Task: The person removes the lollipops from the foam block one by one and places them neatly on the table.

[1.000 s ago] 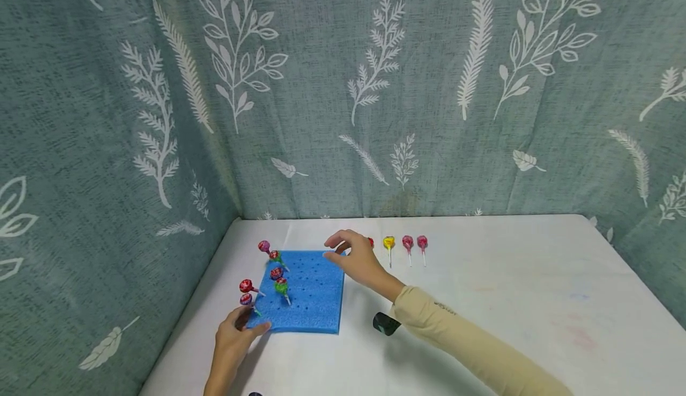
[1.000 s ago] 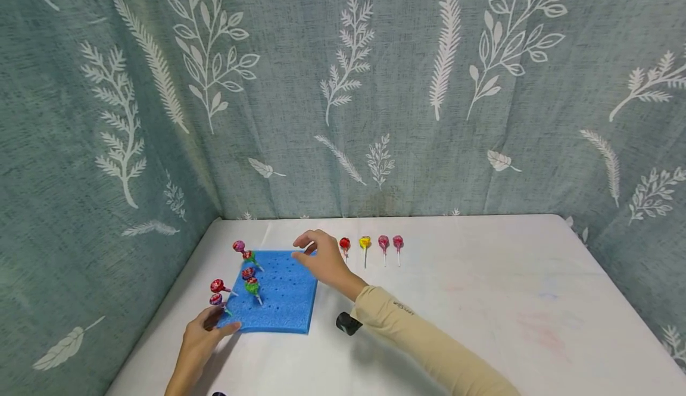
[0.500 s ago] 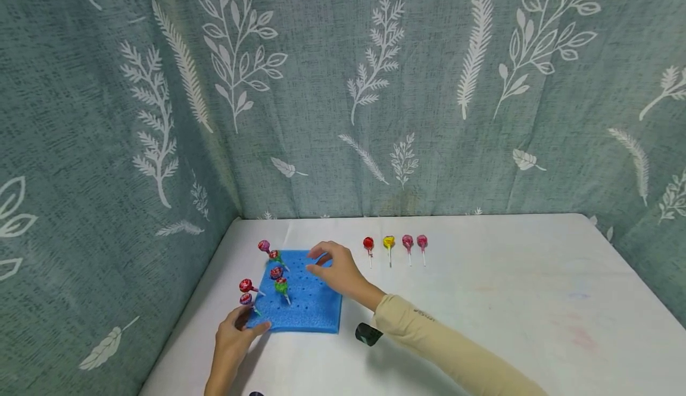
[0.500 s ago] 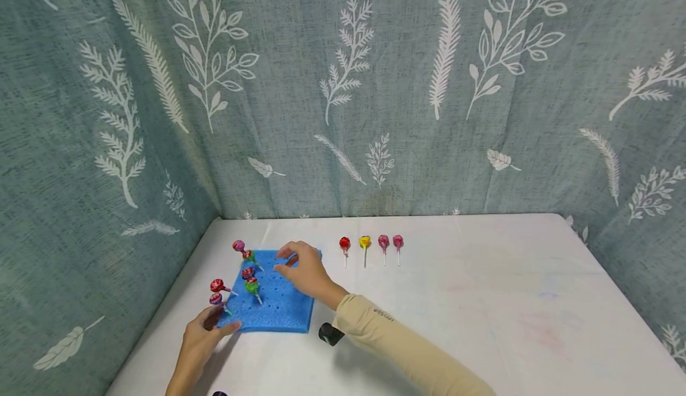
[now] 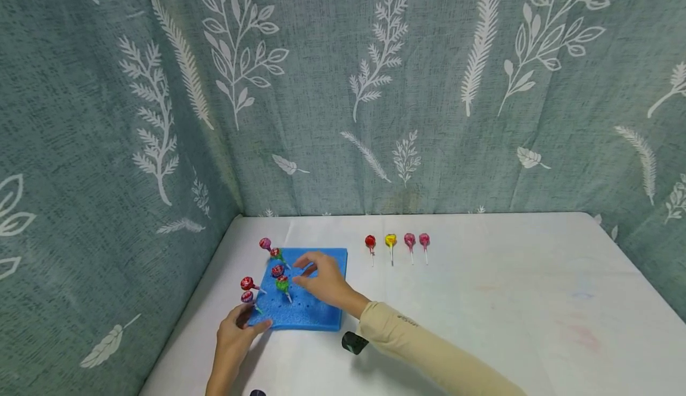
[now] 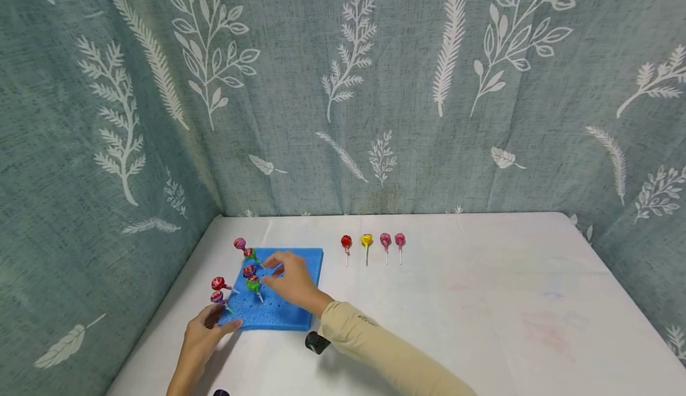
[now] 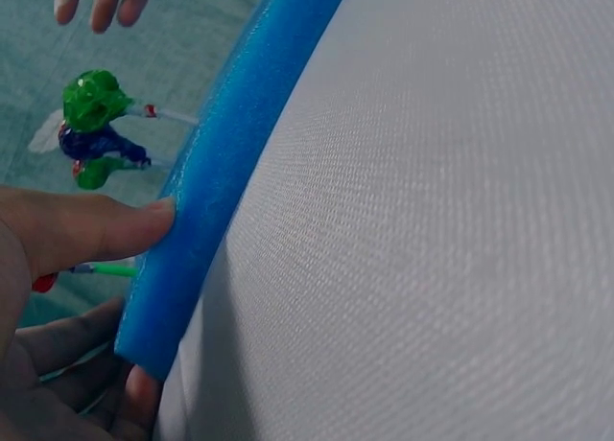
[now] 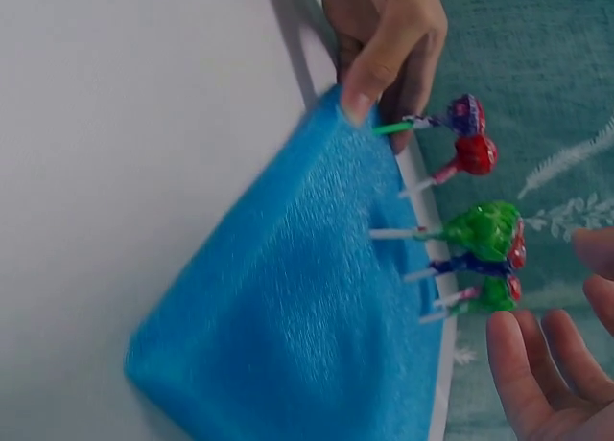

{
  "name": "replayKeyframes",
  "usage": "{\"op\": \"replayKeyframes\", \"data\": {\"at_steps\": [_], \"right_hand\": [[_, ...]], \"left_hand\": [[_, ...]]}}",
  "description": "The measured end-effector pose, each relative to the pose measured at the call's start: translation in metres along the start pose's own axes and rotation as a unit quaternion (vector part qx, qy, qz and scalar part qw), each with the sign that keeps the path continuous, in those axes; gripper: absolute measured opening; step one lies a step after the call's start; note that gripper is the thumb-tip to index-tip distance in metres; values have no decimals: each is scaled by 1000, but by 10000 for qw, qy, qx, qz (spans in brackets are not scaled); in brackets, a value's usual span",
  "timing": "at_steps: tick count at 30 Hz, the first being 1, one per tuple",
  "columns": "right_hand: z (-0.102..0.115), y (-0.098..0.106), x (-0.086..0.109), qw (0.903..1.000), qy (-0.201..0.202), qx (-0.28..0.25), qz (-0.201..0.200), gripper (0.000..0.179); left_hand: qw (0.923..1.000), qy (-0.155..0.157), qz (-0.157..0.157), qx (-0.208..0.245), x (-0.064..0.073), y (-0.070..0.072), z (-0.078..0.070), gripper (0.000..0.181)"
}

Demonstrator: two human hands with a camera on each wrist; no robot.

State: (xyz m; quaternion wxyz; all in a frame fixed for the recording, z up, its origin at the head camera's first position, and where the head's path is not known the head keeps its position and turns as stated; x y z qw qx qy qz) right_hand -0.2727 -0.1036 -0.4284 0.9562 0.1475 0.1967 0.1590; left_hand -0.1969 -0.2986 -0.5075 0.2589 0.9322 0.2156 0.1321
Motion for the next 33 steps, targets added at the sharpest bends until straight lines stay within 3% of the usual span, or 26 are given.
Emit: {"op": "replayKeyframes", "data": {"at_steps": [7, 16, 27, 33], "right_hand": [[-2, -16, 0, 10000, -61, -17, -4, 28], [-11, -34, 1, 9987, -480, -106, -137, 25], [-10, -43, 3, 9987, -312, -327, -241, 14], [-7, -46, 3, 9987, -63, -363, -360, 18]], "left_hand": [[10000, -36, 6, 25, -1, -1, -2, 73], [9999, -93, 42, 5, -2, -2, -1, 74], [9999, -144, 3, 36, -2, -1, 1, 73], [9999, -134, -25, 90, -1, -1, 1, 71]]}}
Point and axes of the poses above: each hand's wrist, its own x-axis away from the middle knuckle, its own y-axis out of the back of the hand, z = x × y, the point moved 7 cm from there along -x, towards the middle knuckle, and after that the axes turned 5 degrees about -z, right-handed, at the moved point
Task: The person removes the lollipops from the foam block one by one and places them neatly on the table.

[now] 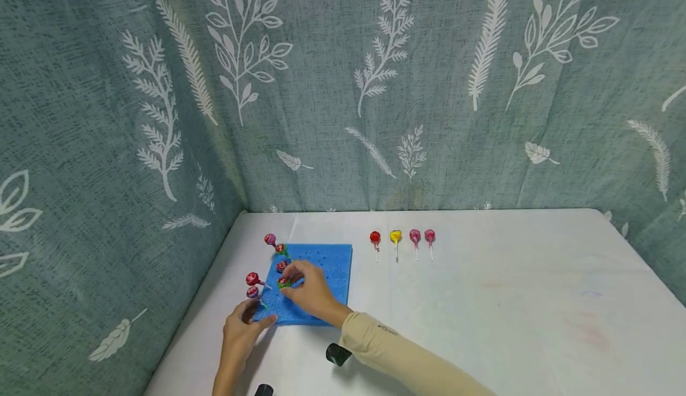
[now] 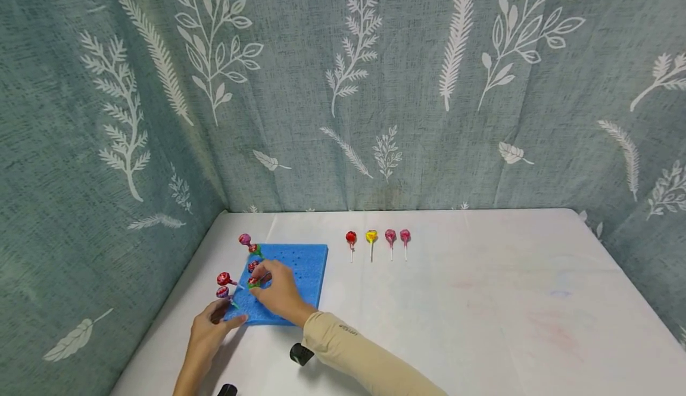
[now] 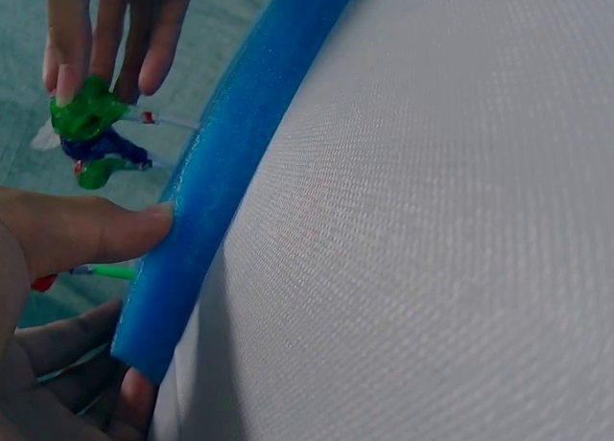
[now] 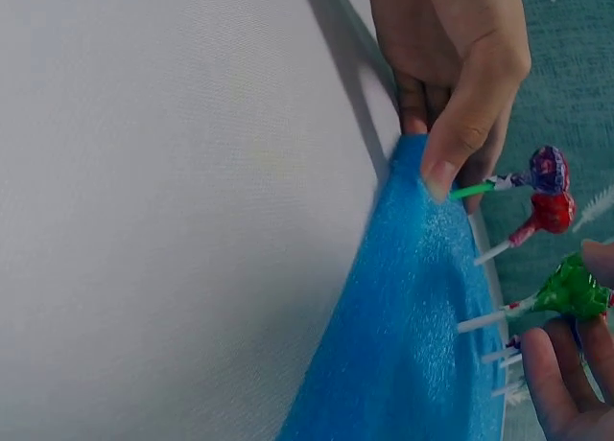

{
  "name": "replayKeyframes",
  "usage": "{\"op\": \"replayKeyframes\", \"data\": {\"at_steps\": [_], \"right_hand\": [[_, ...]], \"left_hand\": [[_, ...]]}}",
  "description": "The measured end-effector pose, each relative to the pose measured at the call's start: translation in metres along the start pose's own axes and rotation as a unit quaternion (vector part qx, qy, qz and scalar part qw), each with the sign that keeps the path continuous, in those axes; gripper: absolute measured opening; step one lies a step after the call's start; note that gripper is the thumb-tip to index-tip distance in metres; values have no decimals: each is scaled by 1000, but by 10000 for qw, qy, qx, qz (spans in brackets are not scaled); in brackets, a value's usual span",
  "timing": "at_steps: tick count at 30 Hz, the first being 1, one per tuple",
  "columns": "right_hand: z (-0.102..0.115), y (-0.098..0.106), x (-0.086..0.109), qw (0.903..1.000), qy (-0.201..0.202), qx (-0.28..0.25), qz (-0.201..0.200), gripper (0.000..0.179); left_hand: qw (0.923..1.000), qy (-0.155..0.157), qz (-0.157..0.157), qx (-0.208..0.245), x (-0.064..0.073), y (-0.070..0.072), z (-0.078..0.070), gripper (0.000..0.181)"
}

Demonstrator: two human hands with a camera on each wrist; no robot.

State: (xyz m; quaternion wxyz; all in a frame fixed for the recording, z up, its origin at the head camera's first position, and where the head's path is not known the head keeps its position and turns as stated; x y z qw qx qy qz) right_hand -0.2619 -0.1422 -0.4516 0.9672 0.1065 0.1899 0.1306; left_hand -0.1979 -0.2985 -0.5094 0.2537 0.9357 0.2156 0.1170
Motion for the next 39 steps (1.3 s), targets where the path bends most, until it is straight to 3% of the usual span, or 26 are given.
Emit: {"op": "replayKeyframes", "data": {"at_steps": [7, 18, 30, 39], "right_hand": [[-5, -3, 2, 9998, 78, 169, -7, 22], [-1, 2, 0, 9997, -10, -51, -252, 23], [26, 24, -8, 9987, 129, -320, -378, 24], [47, 49, -2, 9976, 209, -550, -365, 22]], "left_hand": [[10000, -13, 79, 56, 1, -7, -2, 71], [10000, 66, 38, 22, 2, -4, 1, 75], [10000, 74, 1, -61, -1, 1, 2, 73], [9999, 93, 30, -86, 0, 1, 1, 74]]}}
Point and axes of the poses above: each hand's wrist, its own x-axis away from the middle knuckle, its own y-axis out of the back of the hand, z = x × y, the point moved 7 cm from there along -x, towards the middle knuckle, and after that the axes turned 5 degrees about -z, right-handed, at the moved point
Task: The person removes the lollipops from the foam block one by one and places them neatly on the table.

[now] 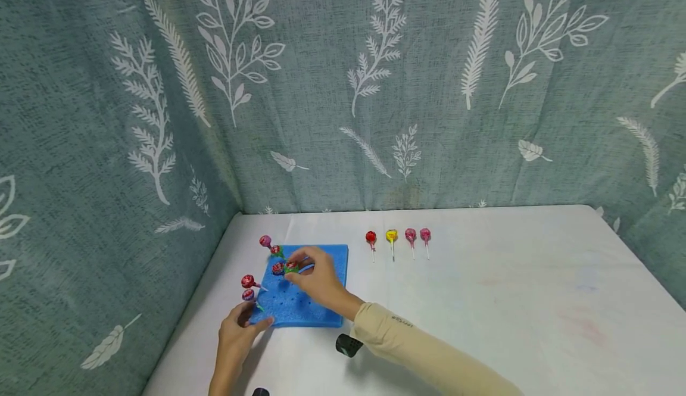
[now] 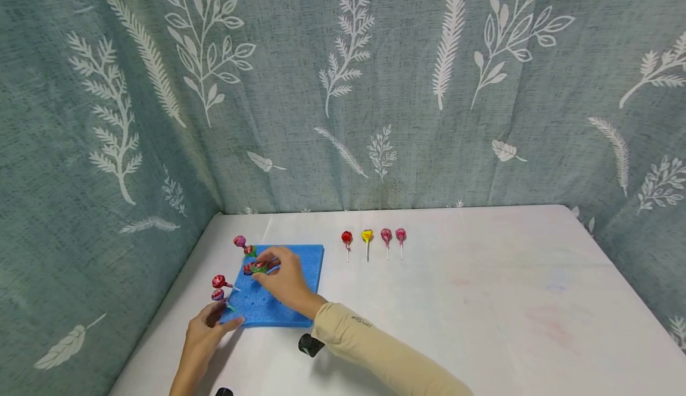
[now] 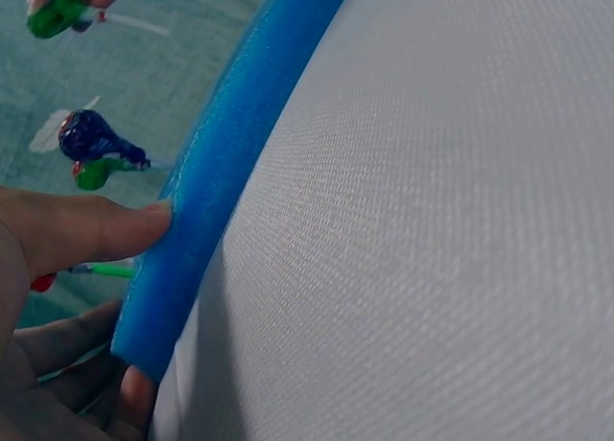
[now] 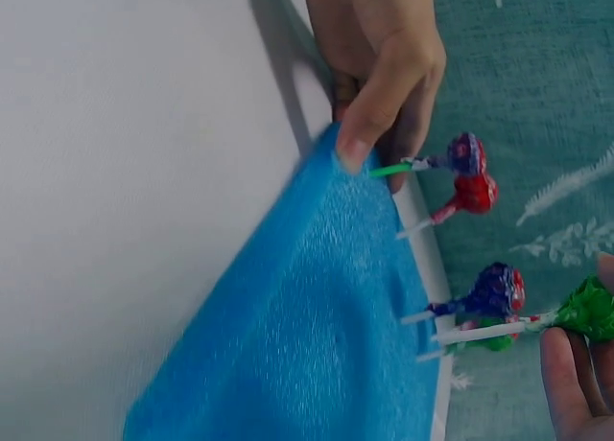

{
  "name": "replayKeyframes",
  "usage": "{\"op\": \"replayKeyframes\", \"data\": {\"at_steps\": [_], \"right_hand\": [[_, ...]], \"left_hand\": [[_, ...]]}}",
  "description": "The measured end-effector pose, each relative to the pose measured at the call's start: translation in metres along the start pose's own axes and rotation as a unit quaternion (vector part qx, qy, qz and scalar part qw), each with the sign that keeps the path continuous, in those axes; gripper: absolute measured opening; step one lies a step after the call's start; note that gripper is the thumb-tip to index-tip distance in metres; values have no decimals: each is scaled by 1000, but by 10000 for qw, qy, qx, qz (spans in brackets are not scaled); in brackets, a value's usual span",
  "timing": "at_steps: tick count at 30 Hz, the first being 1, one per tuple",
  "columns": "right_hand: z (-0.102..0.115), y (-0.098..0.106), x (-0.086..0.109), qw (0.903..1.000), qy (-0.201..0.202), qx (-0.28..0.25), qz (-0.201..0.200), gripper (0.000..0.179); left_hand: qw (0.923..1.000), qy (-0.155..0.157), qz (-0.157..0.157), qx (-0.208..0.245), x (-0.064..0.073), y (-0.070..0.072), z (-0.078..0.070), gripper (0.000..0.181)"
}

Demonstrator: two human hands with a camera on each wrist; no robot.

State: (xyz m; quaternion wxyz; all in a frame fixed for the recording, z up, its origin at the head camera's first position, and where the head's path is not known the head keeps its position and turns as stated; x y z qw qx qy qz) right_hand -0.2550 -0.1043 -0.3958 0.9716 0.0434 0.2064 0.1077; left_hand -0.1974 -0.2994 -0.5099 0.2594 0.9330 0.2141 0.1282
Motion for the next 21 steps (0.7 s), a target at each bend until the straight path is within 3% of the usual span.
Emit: {"op": "replayKeyframes", "data": {"at_steps": [6, 16, 21], "right_hand": [[11, 16, 3, 10000, -29, -88, 12, 20], [-28, 36, -3, 9996, -141, -77, -248, 25], [-31, 49, -4, 9990, -221, 13, -384, 27]], "left_hand": [[10000, -83, -25, 15, 1, 1, -1, 72], [10000, -26, -23, 30, 2, 0, 0, 74], [10000, -57, -33, 58, 2, 0, -1, 72]]}}
Point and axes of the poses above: each hand's wrist, its own x-axis away from the middle knuckle, its own y-axis out of the back of the hand, z = x × y, the point moved 7 cm from there along -x, towards the middle knuckle, and after that the axes turned 5 degrees about -z, right-handed, at the moved point
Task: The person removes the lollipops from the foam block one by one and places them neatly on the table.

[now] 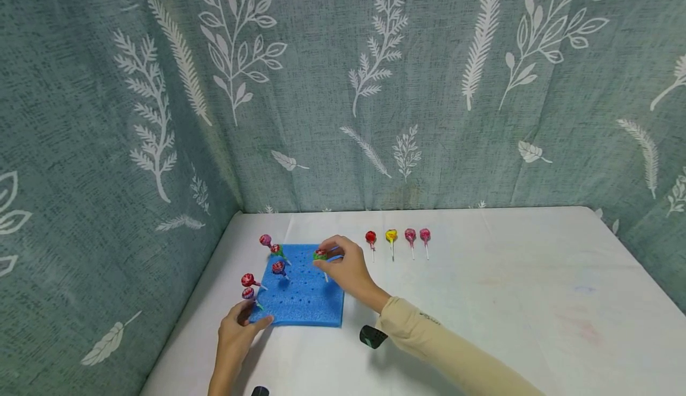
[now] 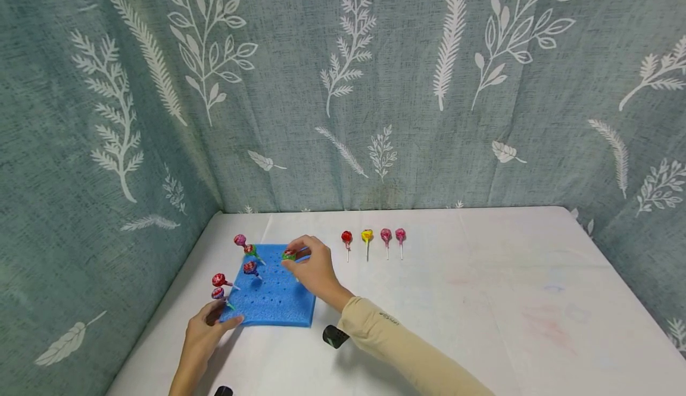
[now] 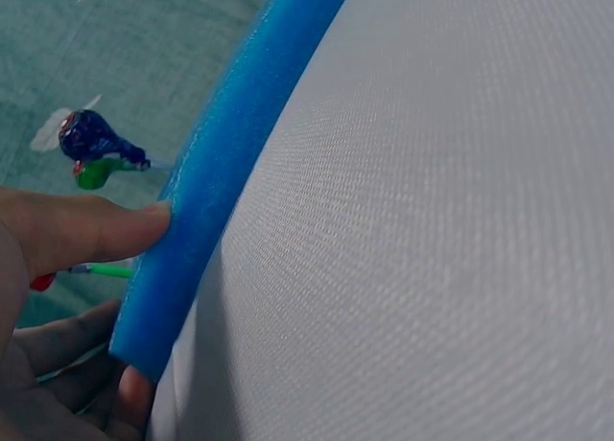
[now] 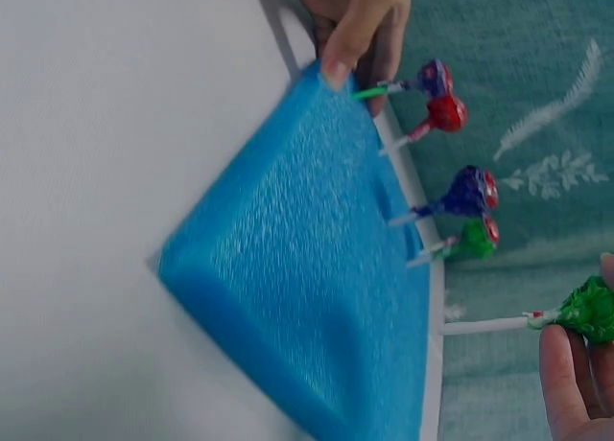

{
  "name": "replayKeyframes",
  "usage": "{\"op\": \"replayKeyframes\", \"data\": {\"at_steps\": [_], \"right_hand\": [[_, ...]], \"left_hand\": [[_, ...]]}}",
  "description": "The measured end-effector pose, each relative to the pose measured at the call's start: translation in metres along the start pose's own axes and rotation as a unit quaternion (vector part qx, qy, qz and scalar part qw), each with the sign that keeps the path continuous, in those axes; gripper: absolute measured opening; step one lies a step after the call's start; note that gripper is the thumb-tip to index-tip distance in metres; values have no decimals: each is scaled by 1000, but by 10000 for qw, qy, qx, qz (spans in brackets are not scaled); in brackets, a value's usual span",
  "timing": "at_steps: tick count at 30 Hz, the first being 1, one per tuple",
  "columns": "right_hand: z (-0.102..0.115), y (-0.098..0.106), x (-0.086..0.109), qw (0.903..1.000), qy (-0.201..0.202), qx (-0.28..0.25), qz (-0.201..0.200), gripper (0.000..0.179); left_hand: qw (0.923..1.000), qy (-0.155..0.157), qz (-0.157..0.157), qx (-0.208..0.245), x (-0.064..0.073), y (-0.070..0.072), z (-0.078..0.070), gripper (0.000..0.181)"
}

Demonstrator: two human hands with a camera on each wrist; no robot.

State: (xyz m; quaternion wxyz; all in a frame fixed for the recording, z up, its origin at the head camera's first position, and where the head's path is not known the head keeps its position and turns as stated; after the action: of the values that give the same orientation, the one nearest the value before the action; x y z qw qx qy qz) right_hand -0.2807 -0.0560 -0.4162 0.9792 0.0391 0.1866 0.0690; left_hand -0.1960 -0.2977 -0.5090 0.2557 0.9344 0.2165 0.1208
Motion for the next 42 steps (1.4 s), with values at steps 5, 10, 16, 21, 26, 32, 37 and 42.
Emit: {"op": "replayKeyframes", "data": {"at_steps": [5, 10, 16, 21, 26, 32, 37, 42], "right_hand": [[-3, 14, -2, 9998, -91, 93, -156, 27], [-5, 30, -5, 9990, -180, 124, -377, 26], [-12, 47, -8, 9974, -216, 127, -671, 25], [-17, 59, -11, 9950, -304, 198, -931, 24], [-19, 70, -12, 9924, -368, 428, -1093, 25], [-20, 82, -13, 9908, -152, 556, -1221, 22], [-26, 92, -11, 9895, -251, 497, -1332, 21], [-32, 99, -10, 9883, -308, 464, -1421, 22]], "left_hand": [[9999, 115, 3, 5, 1, 0, 1, 74], [9999, 118, 33, 14, 1, 0, 0, 74], [9998, 186, -3, 6, 2, 1, 1, 75], [9998, 185, -9, 1, 2, 0, 1, 74], [9998, 183, -3, -4, 1, 0, 1, 74], [9999, 170, 6, -2, 1, 0, 1, 75], [9999, 158, -1, 24, 0, 0, 1, 75], [9999, 143, 1, 36, 0, 0, 1, 75]]}}
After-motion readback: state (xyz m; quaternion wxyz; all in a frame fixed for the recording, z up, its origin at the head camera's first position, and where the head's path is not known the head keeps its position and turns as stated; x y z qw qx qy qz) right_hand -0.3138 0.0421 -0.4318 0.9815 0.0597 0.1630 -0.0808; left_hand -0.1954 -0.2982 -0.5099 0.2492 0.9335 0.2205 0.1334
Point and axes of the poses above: each hand's wrist, its own x-axis away from the middle knuckle, its own y-axis out of the back of the hand, z = x × y, the point moved 7 cm from there along -x, towards the middle knuckle, and after that the axes turned 5 degrees about -z, right-handed, at the moved point
